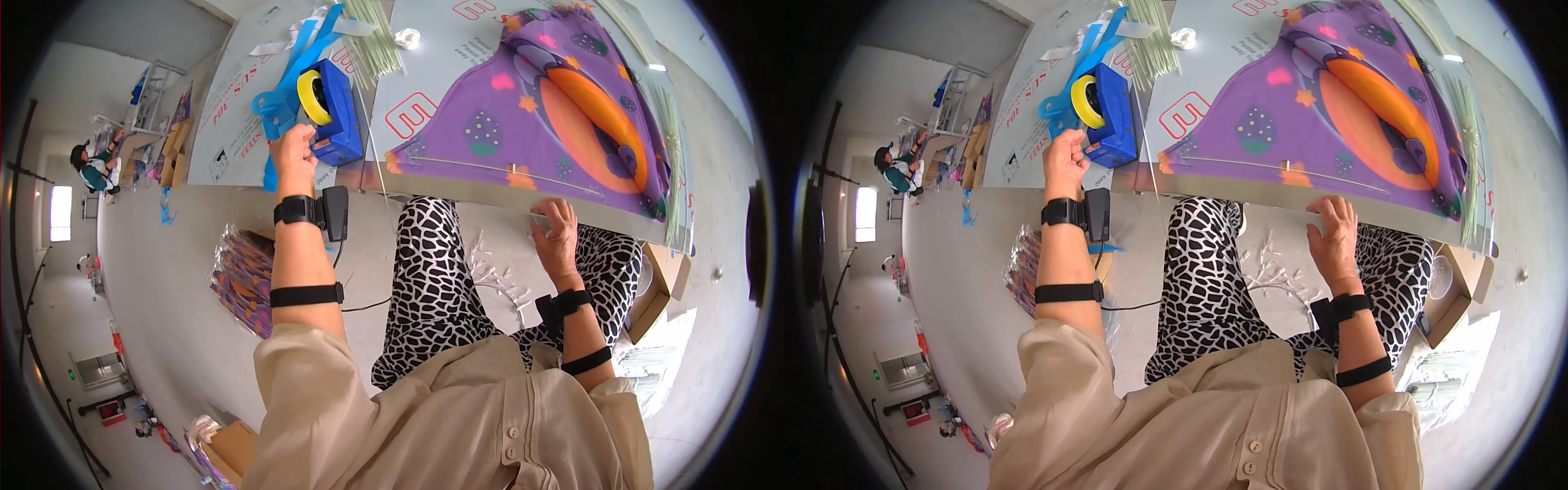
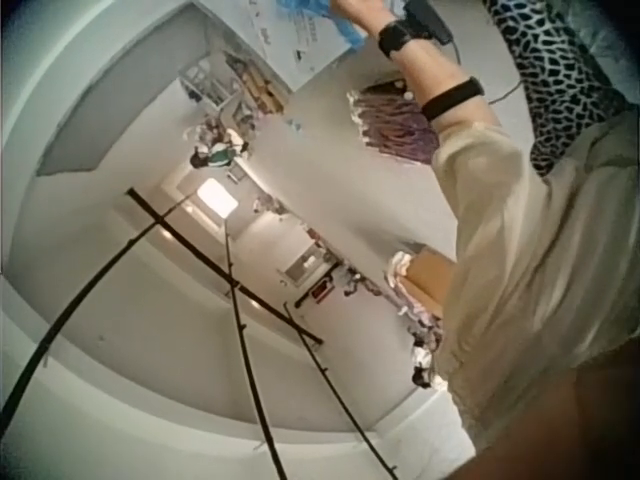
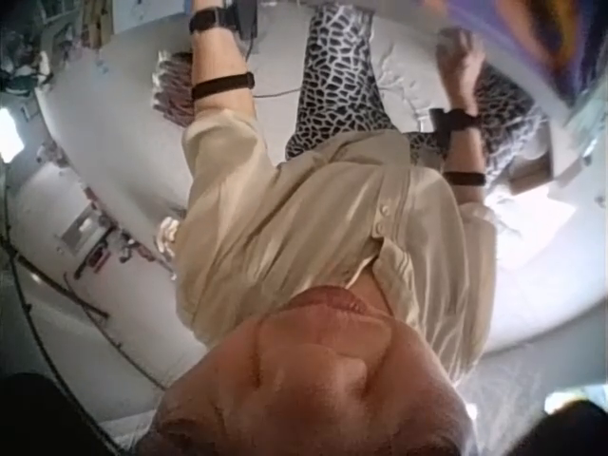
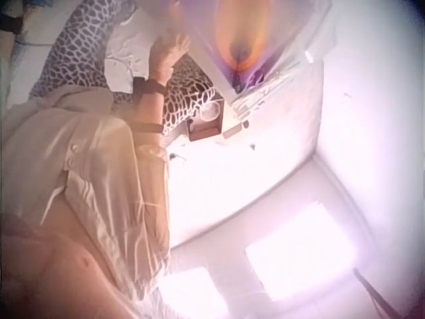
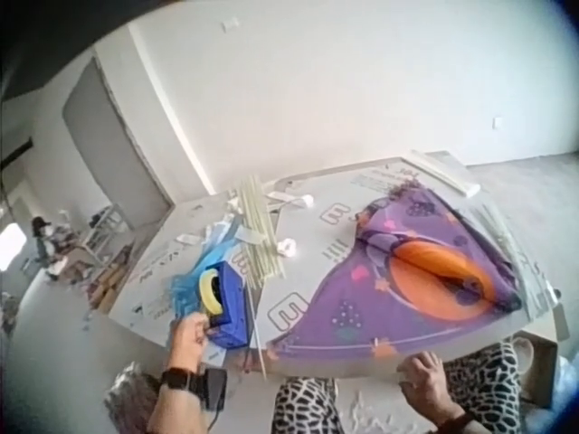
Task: Assembling a kite by attaching structural rods and securing them with tape and string.
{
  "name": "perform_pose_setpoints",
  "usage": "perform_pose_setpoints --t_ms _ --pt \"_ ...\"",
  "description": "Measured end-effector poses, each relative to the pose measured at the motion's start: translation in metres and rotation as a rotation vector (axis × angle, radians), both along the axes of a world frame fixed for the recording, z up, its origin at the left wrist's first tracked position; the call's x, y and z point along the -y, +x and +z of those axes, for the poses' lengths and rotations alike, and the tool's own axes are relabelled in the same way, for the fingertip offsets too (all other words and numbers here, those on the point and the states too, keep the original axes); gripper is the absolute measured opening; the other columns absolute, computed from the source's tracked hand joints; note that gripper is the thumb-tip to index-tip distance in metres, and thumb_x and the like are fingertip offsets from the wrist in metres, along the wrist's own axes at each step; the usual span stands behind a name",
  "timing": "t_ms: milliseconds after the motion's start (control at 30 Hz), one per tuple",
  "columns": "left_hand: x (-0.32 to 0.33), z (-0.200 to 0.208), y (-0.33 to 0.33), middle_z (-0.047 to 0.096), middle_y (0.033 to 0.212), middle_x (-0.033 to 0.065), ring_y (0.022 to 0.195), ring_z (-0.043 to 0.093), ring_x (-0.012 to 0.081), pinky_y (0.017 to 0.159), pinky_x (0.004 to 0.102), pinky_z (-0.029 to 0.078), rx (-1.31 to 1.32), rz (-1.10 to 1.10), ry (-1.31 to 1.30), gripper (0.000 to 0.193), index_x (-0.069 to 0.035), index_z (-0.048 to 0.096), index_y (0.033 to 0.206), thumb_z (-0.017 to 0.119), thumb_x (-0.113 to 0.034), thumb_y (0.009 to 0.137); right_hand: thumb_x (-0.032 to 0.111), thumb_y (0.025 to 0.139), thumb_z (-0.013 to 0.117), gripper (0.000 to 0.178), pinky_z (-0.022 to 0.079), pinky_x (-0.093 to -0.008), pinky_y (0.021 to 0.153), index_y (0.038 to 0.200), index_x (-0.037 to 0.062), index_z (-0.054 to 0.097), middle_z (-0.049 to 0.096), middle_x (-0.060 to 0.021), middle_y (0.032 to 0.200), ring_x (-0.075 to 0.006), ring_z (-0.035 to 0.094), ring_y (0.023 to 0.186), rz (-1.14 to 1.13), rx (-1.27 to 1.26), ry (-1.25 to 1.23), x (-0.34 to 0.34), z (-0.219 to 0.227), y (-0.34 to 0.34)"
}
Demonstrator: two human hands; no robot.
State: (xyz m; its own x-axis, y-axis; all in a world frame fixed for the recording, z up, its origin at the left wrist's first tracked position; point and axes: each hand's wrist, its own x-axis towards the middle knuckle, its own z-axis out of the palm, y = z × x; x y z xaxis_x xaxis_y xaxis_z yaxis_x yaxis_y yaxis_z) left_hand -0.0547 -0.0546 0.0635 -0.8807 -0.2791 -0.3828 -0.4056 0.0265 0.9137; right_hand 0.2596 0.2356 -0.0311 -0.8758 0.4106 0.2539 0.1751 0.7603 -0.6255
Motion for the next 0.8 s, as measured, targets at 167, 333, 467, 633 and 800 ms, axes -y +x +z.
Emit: perform_pose_setpoints --t_ms 167,333,467,633,800 --pt "0.008 -0.008 0.025 0.045 0.061 -0.0046 0.053 0.037 0.0082 0.050 0.0285 0.030 0.003 -0.031 -0.095 0.013 -0.008 0.062 0.071 0.071 -0.017 0.068 -0.003 0.061 0.062 0.032 0.039 -0.0402 0.081 0.090 0.0081 0.055 0.054 -0.0072 0.095 -0.0300 0.051 0.095 -0.015 -0.002 0.020 -0.002 -0.003 0.000" --pt "0.020 -0.031 0.032 0.038 0.059 -0.0059 0.053 0.035 0.0095 0.054 0.0280 0.030 0.184 -0.034 0.229 0.011 -0.010 0.058 0.078 0.066 -0.018 0.077 -0.003 0.060 0.061 0.031 0.039 -0.0403 0.080 0.088 0.0080 0.054 0.053 -0.0068 0.093 -0.0299 0.051 0.093 -0.033 -0.004 0.016 0.001 0.000 -0.003" --pt "0.029 -0.054 0.030 0.038 0.061 -0.0035 0.057 0.038 0.0115 0.055 0.0284 0.031 0.296 -0.080 0.601 0.013 -0.012 0.053 0.077 0.061 -0.018 0.085 -0.003 0.060 0.060 0.031 0.039 -0.0399 0.079 0.087 0.0080 0.053 0.053 -0.0064 0.091 -0.0297 0.051 0.091 -0.046 -0.003 0.027 0.001 -0.001 -0.005" --pt "0.022 -0.089 0.069 0.050 0.069 -0.0016 0.063 0.046 0.0112 0.057 0.0290 0.037 0.128 0.054 0.313 0.007 -0.011 0.060 0.085 0.064 -0.012 0.081 -0.003 0.059 0.060 0.030 0.038 -0.0396 0.077 0.087 0.0083 0.053 0.052 -0.0065 0.090 -0.0296 0.050 0.090 -0.055 -0.016 0.066 0.000 -0.003 -0.007" --pt "0.018 -0.050 0.041 0.063 0.091 0.0096 0.078 0.059 0.0182 0.074 0.0350 0.047 -0.507 0.052 -0.108 0.036 0.001 0.057 0.112 0.064 -0.002 0.076 -0.003 0.060 0.060 0.030 0.038 -0.0397 0.076 0.087 0.0086 0.052 0.052 -0.0066 0.089 -0.0295 0.050 0.089 -0.046 -0.003 0.070 0.003 -0.002 -0.007"
